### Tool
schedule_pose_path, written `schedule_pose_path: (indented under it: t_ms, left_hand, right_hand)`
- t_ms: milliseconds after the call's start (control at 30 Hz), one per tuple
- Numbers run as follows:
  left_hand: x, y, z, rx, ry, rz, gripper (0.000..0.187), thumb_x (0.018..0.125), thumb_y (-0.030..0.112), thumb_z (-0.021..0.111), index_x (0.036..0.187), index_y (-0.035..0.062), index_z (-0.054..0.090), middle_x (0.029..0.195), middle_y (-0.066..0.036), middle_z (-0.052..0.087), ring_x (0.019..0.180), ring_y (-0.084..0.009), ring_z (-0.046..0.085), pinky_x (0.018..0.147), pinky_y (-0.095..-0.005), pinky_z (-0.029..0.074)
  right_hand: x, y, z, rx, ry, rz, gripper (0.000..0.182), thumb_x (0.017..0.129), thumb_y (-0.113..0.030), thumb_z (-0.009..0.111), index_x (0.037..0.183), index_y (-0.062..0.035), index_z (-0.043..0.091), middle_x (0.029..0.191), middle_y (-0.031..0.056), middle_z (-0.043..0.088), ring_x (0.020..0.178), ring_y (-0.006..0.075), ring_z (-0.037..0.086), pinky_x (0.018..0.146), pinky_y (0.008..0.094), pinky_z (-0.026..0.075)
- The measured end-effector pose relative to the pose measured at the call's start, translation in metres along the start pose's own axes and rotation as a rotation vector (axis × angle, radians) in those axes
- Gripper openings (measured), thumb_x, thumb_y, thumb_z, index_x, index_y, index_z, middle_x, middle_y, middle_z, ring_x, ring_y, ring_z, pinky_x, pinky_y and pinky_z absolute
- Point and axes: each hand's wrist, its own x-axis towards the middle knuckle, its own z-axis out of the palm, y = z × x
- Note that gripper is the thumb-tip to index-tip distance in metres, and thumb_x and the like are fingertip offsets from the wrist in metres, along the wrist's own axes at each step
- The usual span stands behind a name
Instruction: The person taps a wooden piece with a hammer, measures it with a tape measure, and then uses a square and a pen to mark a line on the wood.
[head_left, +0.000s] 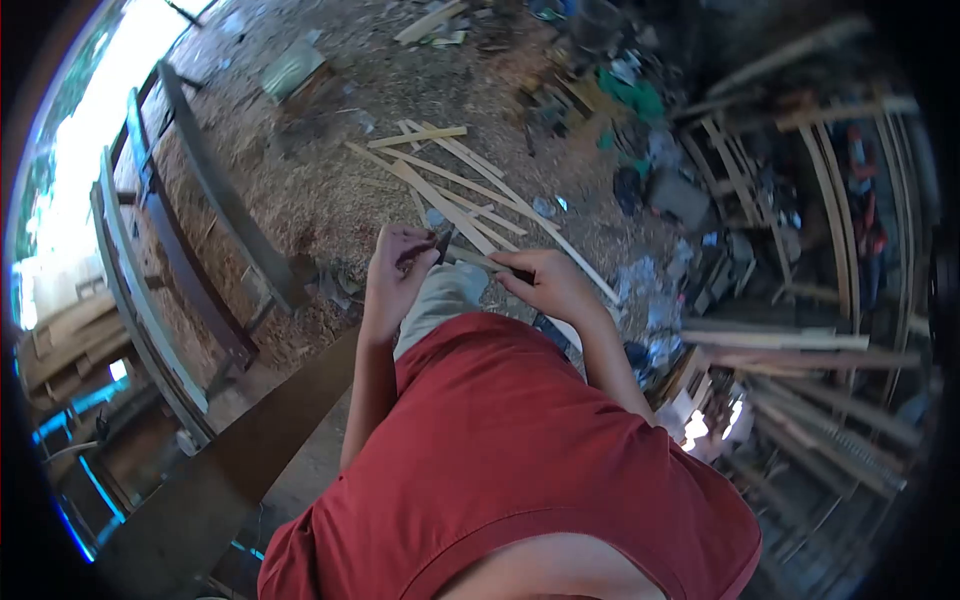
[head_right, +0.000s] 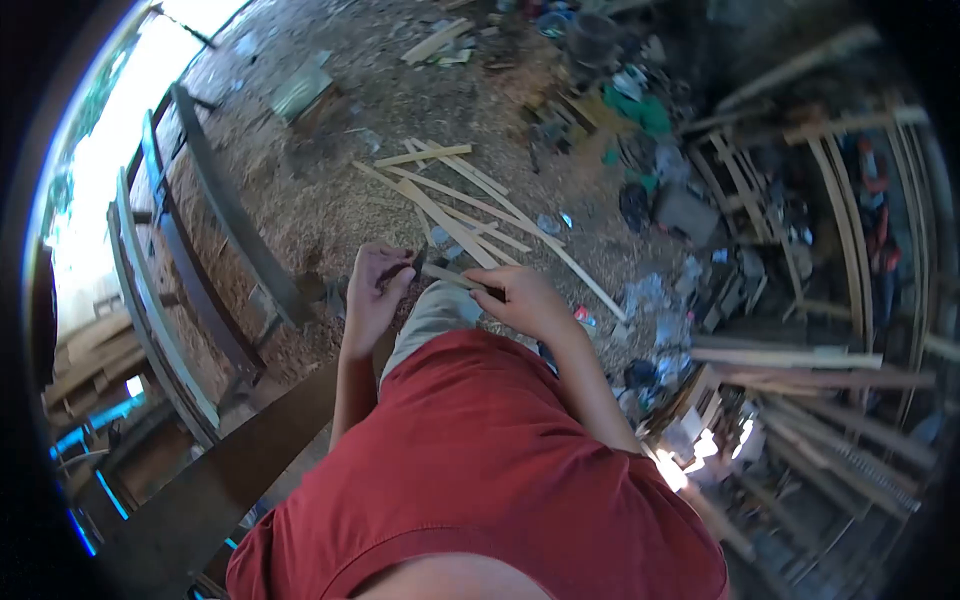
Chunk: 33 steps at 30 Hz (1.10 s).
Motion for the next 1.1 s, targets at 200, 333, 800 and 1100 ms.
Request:
schedule_pose_path:
  t_ms: [200,333,800,1100]
  left_hand:
    - [0.139,0.037,-0.069,-0.040,0.074,-0.071,0.012,0.102,-0.004,0.072,0.113,-0.0007,0.069,0.122,-0.009,0.073,0.108,-0.0154,0.072,0.097,-0.0329,0.059]
    - [0.224,0.036,-0.098,0.124,-0.019,0.021,0.015,0.101,-0.006,0.070,0.116,-0.0021,0.069,0.121,-0.011,0.075,0.105,-0.0166,0.074,0.094,-0.0310,0.059]
    - [0.614,-0.029,-0.076,0.011,0.751,-0.140,0.018,0.109,0.005,0.070,0.126,0.0001,0.072,0.110,-0.004,0.077,0.103,-0.0110,0.073,0.088,-0.0283,0.057]
    - [0.738,-0.022,-0.157,0.039,0.856,-0.064,0.013,0.104,-0.004,0.072,0.116,0.0001,0.075,0.117,-0.009,0.074,0.105,-0.0166,0.076,0.090,-0.0304,0.060]
  right_hand:
    - [0.157,-0.065,-0.056,-0.055,0.009,-0.183,0.038,0.100,-0.022,0.077,0.137,-0.0119,0.079,0.111,0.0177,0.081,0.089,0.0311,0.077,0.082,0.0394,0.059]
    - [0.240,-0.089,-0.092,-0.061,-0.017,-0.200,0.038,0.101,-0.020,0.077,0.138,-0.0110,0.078,0.108,0.0174,0.081,0.088,0.0285,0.077,0.079,0.0365,0.058]
    - [0.723,-0.101,-0.288,-0.179,-0.353,-0.492,0.035,0.102,-0.026,0.074,0.134,-0.0111,0.078,0.100,0.0186,0.079,0.090,0.0354,0.077,0.082,0.0442,0.059]
    - [0.912,-0.182,-0.316,-0.108,-0.611,-0.442,0.036,0.100,-0.016,0.078,0.135,-0.0061,0.078,0.103,0.0153,0.080,0.085,0.0220,0.074,0.078,0.0360,0.059]
